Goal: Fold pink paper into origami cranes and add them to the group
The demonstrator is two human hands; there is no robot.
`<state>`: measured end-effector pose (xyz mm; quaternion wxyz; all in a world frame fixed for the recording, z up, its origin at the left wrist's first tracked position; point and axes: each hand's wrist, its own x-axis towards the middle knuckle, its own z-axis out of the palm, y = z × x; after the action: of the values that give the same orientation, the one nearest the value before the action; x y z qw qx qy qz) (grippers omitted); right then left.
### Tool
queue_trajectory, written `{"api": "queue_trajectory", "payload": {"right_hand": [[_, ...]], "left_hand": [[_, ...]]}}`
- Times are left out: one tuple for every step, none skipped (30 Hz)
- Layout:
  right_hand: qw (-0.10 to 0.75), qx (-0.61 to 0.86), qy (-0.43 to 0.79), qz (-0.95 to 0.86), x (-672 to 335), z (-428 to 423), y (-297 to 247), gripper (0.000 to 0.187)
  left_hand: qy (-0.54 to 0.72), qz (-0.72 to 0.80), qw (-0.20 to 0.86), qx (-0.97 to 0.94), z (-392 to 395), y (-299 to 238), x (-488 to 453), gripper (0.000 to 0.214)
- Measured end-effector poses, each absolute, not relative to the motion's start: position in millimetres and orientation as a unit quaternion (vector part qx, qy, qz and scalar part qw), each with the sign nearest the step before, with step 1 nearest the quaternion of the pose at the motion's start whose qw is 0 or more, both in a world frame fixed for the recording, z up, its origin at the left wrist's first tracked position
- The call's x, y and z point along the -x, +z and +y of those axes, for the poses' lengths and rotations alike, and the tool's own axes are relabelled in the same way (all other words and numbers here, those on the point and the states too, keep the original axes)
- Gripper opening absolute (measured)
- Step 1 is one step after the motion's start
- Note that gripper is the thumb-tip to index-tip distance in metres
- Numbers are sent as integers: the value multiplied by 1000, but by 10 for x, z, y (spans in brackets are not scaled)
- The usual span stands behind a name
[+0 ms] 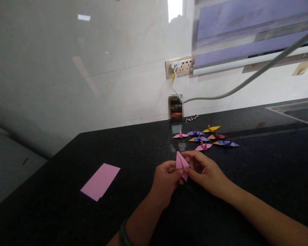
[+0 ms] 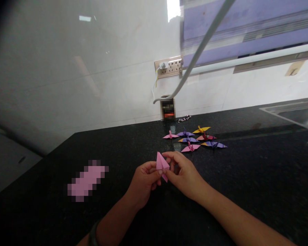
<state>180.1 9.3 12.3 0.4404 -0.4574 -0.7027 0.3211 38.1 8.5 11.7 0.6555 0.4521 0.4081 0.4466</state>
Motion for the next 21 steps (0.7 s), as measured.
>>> {"api": "queue_trajectory", "payload": {"right_hand": [[436,453,298,-719,-1808,92,126,36],[433,449,278,-731,-1816,94,126,36],[430,445,264,-740,-1824,99,123,37],[428,442,253,-746,-1832,105,118,37],[427,442,243,-751,-1838,112,112,38],[427,443,235,-753,-1844,119,107,37],[429,444,226,-753,-1849,125,103,35],[432,446,220,-752,-1853,130,101,32],[436,449,218,-749,-1856,133,102,29],[441,454,219,-743,-1858,136,105,26],[446,459,224,-735,-1860,139,110,23],[450,464,234,-726,-1860,141,115,22],[451,471,247,-717,-1860,144,119,21],[452,478,261,-706,-1860,148,122,20],[453,485,276,-695,-1860,153,121,19],[453,490,292,-685,-1860,158,118,19],[451,495,311,-674,-1860,163,112,18],[449,499,332,-662,-1860,168,105,18],[444,502,353,-653,-1860,172,96,18],[440,502,370,-647,-1859,174,88,19],[437,499,377,-646,-1859,175,80,19]], "left_hand": [[441,411,659,-450,88,112,-381,16],[435,410,666,-446,91,107,-381,17],[434,407,672,-441,93,103,-380,19],[434,407,676,-435,95,99,-379,21],[436,407,677,-431,96,96,-377,23],[438,405,677,-432,97,94,-375,25],[439,402,675,-436,98,92,-374,26],[438,399,675,-440,98,91,-372,27],[438,395,675,-443,99,91,-371,28],[439,393,676,-443,99,91,-371,30],[439,393,677,-442,99,91,-372,31],[439,396,677,-438,99,93,-374,32],[439,400,677,-434,98,94,-375,34],[439,402,678,-431,96,97,-377,35],[438,403,679,-430,94,99,-379,36],[436,401,682,-429,92,101,-380,37],[435,397,685,-428,90,102,-381,37],[433,394,689,-427,88,101,-381,36],[432,391,691,-427,87,100,-380,35],[432,391,691,-428,86,97,-379,34],[432,394,688,-430,85,95,-378,33]]}}
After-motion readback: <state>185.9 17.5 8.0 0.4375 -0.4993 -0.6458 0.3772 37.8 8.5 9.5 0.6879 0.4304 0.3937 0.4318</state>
